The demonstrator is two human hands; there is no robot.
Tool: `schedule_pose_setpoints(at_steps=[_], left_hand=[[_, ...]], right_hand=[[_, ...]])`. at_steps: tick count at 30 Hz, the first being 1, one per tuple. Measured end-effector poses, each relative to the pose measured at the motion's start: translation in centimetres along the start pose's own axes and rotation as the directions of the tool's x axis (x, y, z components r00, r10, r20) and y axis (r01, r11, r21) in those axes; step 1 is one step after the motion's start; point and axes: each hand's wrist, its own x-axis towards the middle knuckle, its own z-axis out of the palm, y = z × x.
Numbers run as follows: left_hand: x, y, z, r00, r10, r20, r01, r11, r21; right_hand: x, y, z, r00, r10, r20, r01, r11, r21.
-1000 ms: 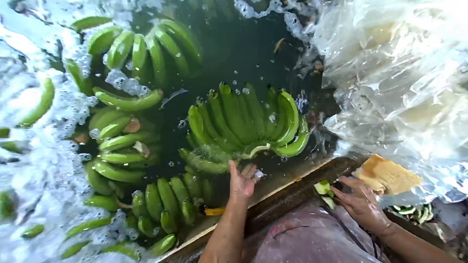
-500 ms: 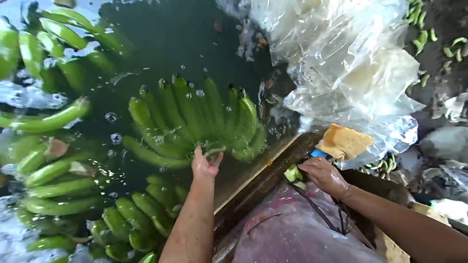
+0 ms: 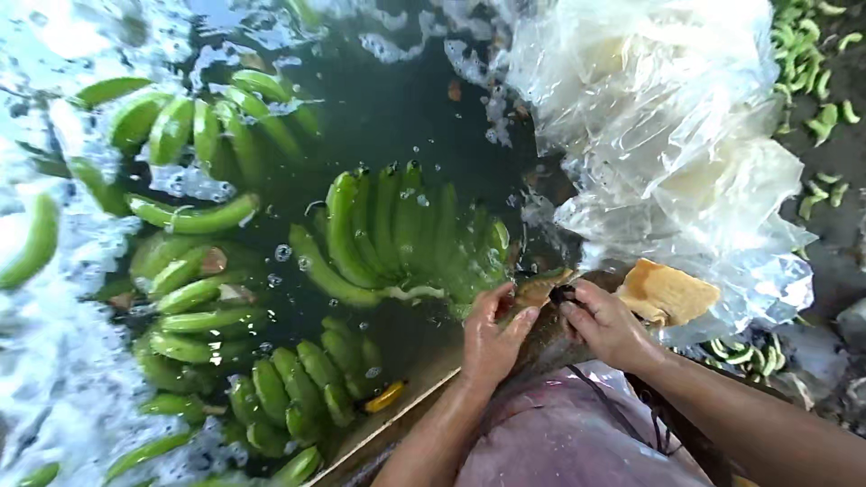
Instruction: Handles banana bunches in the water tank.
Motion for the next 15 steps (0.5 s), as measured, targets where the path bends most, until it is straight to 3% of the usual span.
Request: schedule_pose_setpoints(at_steps=[4,9,11,13,14,15], left_hand=[[-0.2,-0.2,0.4,0.99,0.099,-0.099,-0.107,0.991,-0.081],[-1.4,-1.2,-1.2,0.992,0.01,-0.129,-0.035,0.981,-0.189],[-2.0,-2.2,-4.5,0.998,-0.031,-0.06,0.03,0.999,-0.021],[-1.5,-1.9,-9.4,0.969,-0.195,0.153,0.115,0.902,0.416],[-0.5,-1.0,-11.4,0.895,-0.35,0.274,0.108,0.769,0.629],[0.9,0.5,-12.7,0.774,-0.533,0.343,0.064,0.604,0.794]], right_hand=[[0.2,0.2,0.6,0.997,-0.055,-0.055,0.048,0.993,-0.112],[0.0,1.5,0.2,0.972,-0.138,-0.191,0.093,0.969,-0.227],[-0.5,3.3,-1.7,0.97,-0.226,-0.091,0.19,0.935,-0.299],[-1.2,5.7,-3.7,0.956,-0.26,0.137,0.292,0.888,-0.354],[-1.6,7.2,-4.4,0.938,-0.248,0.24,0.327,0.864,-0.383],[-1.9,8.6,-4.8,0.918,-0.237,0.318,0.359,0.836,-0.414]])
